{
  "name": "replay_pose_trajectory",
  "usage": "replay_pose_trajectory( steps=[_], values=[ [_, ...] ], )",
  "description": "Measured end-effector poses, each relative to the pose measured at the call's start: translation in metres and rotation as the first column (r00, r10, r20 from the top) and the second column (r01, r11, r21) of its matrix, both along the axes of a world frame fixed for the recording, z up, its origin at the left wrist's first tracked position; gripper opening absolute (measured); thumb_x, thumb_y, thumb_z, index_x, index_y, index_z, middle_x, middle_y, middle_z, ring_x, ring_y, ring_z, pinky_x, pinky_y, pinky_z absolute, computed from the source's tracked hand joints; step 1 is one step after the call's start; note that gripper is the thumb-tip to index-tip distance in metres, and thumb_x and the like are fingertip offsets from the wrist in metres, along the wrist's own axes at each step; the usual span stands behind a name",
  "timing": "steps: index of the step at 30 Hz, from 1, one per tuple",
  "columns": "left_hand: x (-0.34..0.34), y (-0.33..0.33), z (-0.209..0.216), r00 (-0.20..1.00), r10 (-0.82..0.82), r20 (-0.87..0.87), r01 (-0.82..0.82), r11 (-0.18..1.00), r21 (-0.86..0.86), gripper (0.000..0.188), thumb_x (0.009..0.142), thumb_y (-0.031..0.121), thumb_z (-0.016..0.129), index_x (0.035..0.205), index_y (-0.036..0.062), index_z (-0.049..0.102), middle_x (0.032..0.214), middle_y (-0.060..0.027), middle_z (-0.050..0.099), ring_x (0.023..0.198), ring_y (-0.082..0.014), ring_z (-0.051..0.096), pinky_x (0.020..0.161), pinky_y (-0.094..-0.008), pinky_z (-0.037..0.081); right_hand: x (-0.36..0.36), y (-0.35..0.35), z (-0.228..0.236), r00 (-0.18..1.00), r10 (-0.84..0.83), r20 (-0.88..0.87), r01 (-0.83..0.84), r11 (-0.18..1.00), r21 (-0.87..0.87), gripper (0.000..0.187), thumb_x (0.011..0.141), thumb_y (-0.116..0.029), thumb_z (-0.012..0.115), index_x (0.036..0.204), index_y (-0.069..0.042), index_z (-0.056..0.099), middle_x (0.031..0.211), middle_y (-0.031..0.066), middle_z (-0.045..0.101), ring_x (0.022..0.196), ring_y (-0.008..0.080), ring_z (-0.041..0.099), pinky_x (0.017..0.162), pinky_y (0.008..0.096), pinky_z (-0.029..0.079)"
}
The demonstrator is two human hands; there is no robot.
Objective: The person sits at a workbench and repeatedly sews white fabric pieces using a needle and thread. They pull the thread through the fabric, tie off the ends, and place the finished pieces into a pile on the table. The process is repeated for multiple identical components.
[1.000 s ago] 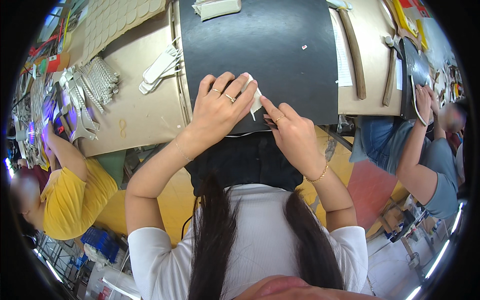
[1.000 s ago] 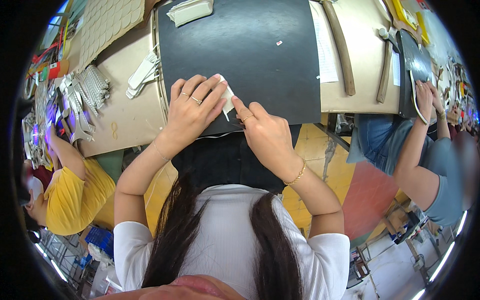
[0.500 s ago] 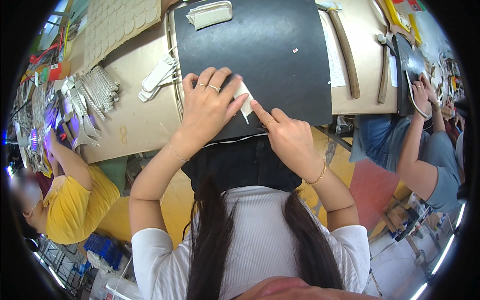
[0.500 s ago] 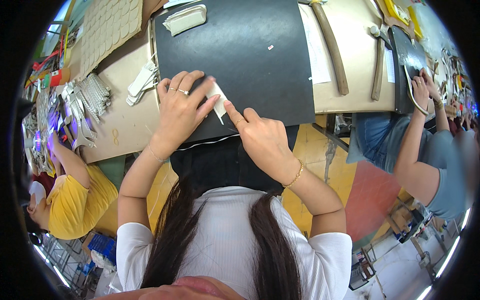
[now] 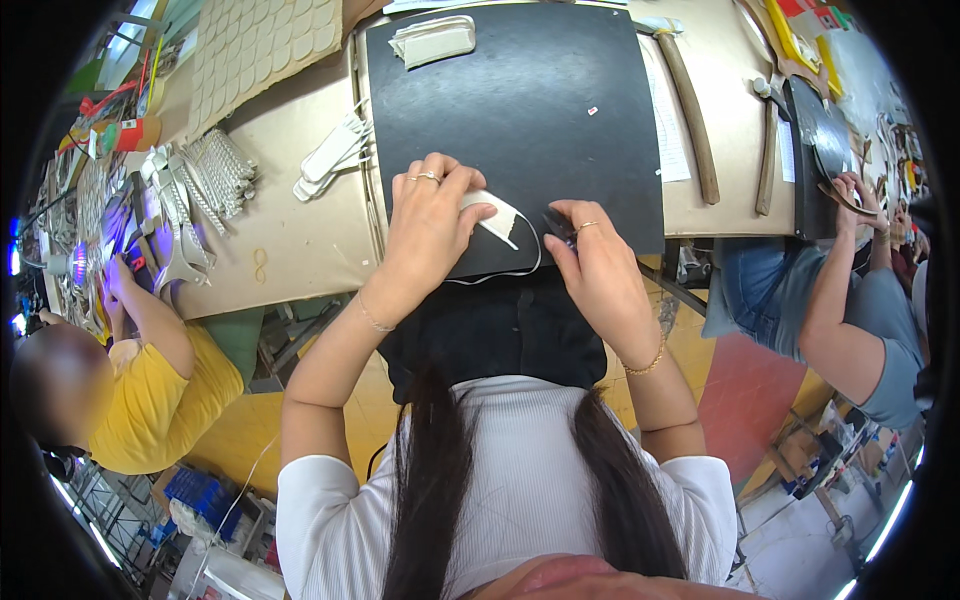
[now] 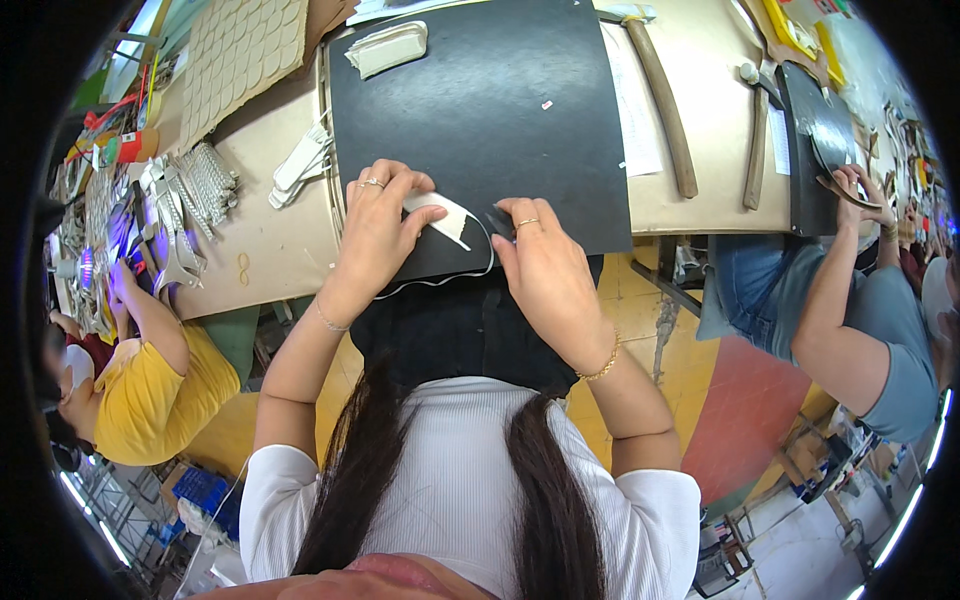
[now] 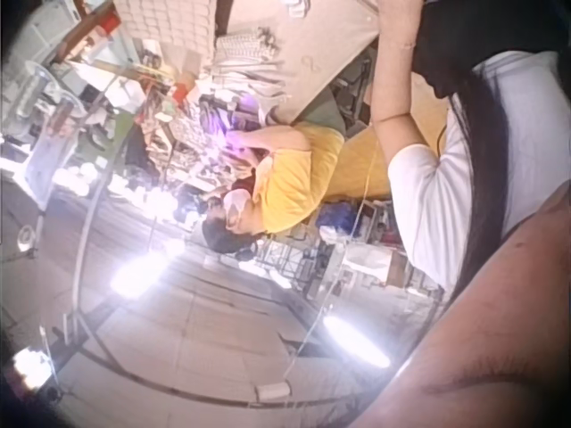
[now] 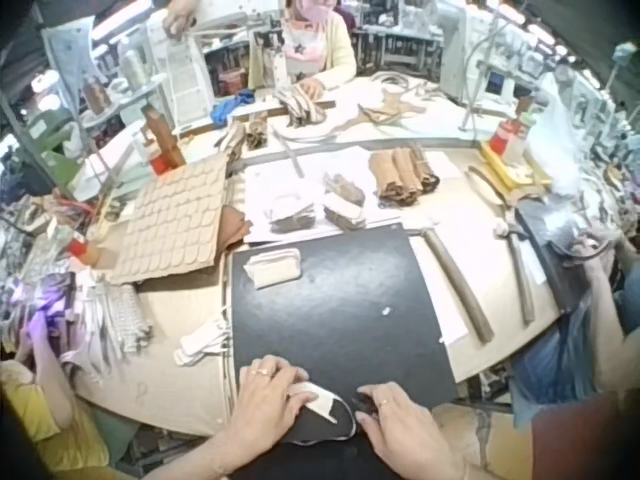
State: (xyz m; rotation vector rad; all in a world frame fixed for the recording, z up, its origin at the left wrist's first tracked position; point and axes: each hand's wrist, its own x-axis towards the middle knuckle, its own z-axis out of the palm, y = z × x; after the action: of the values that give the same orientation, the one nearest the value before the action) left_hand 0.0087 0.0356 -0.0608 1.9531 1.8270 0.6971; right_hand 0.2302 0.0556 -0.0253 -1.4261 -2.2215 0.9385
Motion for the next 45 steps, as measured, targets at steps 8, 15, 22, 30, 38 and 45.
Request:
replay_pose_trajectory(
  steps=[8,15,22,30,38,45],
  values=[
    [-0.003,-0.002,0.015,0.976,0.065,0.208,-0.024,0.98,-0.197,0.019,0.084,0.017,0.083,0.093,0.003,0.073,0.094,-0.01,0.064,0.086,-0.0262,0.062,0.09,-0.0381,0.044,-0.008,-0.006,0.017,0.998,-0.013,0.056,0.023,0.985,-0.169,0.039,0.091,-0.009,0.076,0.127,0.001,0.069,0.107,0.0161,0.068,0.074,0.0267,0.068,0.072,0.0368,0.055],
    [-0.002,-0.017,0.042,0.974,0.016,0.225,0.026,0.983,-0.183,0.017,0.091,0.022,0.077,0.092,0.0063,0.07,0.084,-0.0062,0.071,0.079,-0.0262,0.062,0.09,-0.0375,0.039,-0.013,-0.011,0.014,0.997,-0.048,-0.052,0.039,0.984,-0.177,0.036,0.092,-0.006,0.074,0.126,0.002,0.068,0.111,0.018,0.07,0.079,0.0297,0.072,0.075,0.0384,0.058],
    [0.001,-0.026,0.054,0.977,0.016,0.212,0.016,0.989,-0.144,0.016,0.085,0.019,0.083,0.09,0.007,0.074,0.078,-0.0036,0.071,0.076,-0.0198,0.061,0.088,-0.0341,0.039,-0.019,-0.008,0.016,0.976,-0.15,-0.161,0.128,0.982,-0.137,0.031,0.092,-0.005,0.07,0.122,0.003,0.069,0.104,0.0212,0.073,0.087,0.0379,0.073,0.079,0.0424,0.057],
    [-0.011,-0.029,0.046,0.944,0.179,0.278,-0.129,0.973,-0.19,0.019,0.085,0.018,0.084,0.093,0.0046,0.074,0.078,-0.0041,0.071,0.076,-0.0176,0.061,0.085,-0.0339,0.043,-0.012,0.0,0.008,0.969,-0.172,-0.18,0.167,0.985,-0.042,0.03,0.092,-0.004,0.072,0.122,-0.005,0.073,0.101,0.018,0.074,0.077,0.0329,0.07,0.072,0.0364,0.056],
    [-0.1,-0.006,0.036,0.756,0.489,-0.436,-0.403,0.872,0.278,0.036,0.084,0.024,0.085,0.111,0.004,0.074,0.104,-0.011,0.071,0.099,-0.0225,0.068,0.087,-0.035,0.053,0.011,0.034,0.005,0.771,-0.51,-0.381,0.32,0.828,-0.461,0.051,0.091,-0.005,0.078,0.139,-0.002,0.062,0.086,-0.0012,0.067,0.058,-0.0015,0.045,0.044,0.0171,0.032],
    [0.008,-0.015,0.034,0.745,-0.014,0.667,0.28,0.914,-0.294,0.039,0.089,0.022,0.083,0.122,0.004,0.072,0.105,-0.0072,0.072,0.095,-0.0162,0.065,0.087,-0.0303,0.053,0.017,0.059,0.036,0.702,-0.432,-0.566,0.266,0.896,-0.355,0.051,0.091,-0.005,0.079,0.138,0.0,0.062,0.088,0.0003,0.071,0.055,-0.0017,0.045,0.043,0.0159,0.031]
  ],
)
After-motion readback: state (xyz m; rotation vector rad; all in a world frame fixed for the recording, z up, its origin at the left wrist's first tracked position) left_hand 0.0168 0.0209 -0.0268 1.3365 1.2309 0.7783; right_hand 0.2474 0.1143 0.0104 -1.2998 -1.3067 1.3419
